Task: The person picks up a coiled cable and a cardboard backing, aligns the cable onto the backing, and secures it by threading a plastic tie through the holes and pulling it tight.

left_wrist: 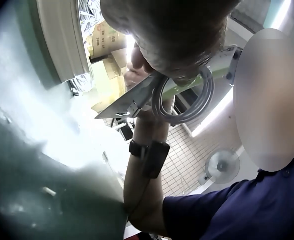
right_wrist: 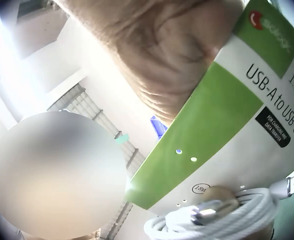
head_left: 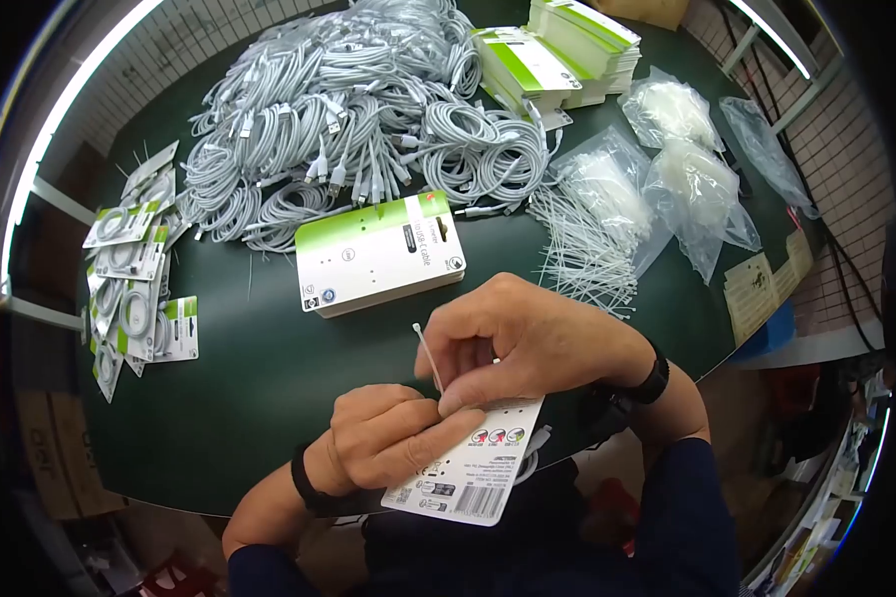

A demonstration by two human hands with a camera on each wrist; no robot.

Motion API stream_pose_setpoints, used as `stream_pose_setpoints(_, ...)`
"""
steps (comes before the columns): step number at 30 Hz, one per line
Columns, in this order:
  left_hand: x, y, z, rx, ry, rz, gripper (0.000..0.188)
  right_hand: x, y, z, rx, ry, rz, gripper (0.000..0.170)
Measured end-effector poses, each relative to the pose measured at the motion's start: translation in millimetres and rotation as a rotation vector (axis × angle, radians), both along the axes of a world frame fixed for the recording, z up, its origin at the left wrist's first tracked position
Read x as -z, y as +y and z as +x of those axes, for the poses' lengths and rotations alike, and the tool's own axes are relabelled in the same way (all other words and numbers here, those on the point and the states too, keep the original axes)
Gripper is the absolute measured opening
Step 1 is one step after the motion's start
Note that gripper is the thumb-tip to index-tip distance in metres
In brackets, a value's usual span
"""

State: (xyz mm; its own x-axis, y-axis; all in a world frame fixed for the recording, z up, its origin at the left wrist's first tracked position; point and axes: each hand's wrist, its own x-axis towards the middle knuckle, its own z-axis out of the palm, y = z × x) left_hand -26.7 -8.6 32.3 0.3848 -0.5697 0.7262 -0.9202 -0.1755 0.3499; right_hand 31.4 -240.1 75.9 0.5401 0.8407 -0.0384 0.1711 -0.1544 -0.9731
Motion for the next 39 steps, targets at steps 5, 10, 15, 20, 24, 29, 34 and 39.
stream_pose_setpoints(5,28.7,2.9,-5.9,-0.241,0.399,-0.240,0.021,1.7,-2.7,1.6,0.603,-0.086,0.362,0.022)
stream_pose_setpoints(10,2.3,-9.4,17.7,-0.365,0.818,-0.727,0.019,1.5,-6.0,-3.1,0.903,-0.436,0.610,0.024)
stream_pose_setpoints(15,-11.4,-25.5,41.3,-0.273,0.959,-1.045,0.022,2.7,8.9,-18.4,0.562,-1.062,0.435,0.023)
stream_pose_setpoints(20,-10.2,-35.3,43.8,-0.231,1.007,-1.077,0.026,16.6,28.2,-26.8,0.450,-1.278,0.238,0.028)
stream_pose_setpoints(24,-4.1,-35.8,43.7,-0.271,1.024,-1.035,0.027,26.7,24.0,-15.0,0.561,-1.395,0.137,0.034)
stream_pose_setpoints(29,2.6,-39.8,43.6,-0.303,1.036,-1.018,0.028,35.8,18.7,-8.0,0.564,-1.392,0.119,0.030)
stream_pose_setpoints(34,9.5,-41.2,43.5,-0.344,1.007,-0.985,0.027,40.6,20.8,-11.0,0.569,-1.401,0.042,0.028)
stream_pose_setpoints(39,16.2,-43.3,45.1,-0.346,0.959,-0.956,0.023,47.3,24.3,-11.9,0.567,-1.441,-0.012,0.026)
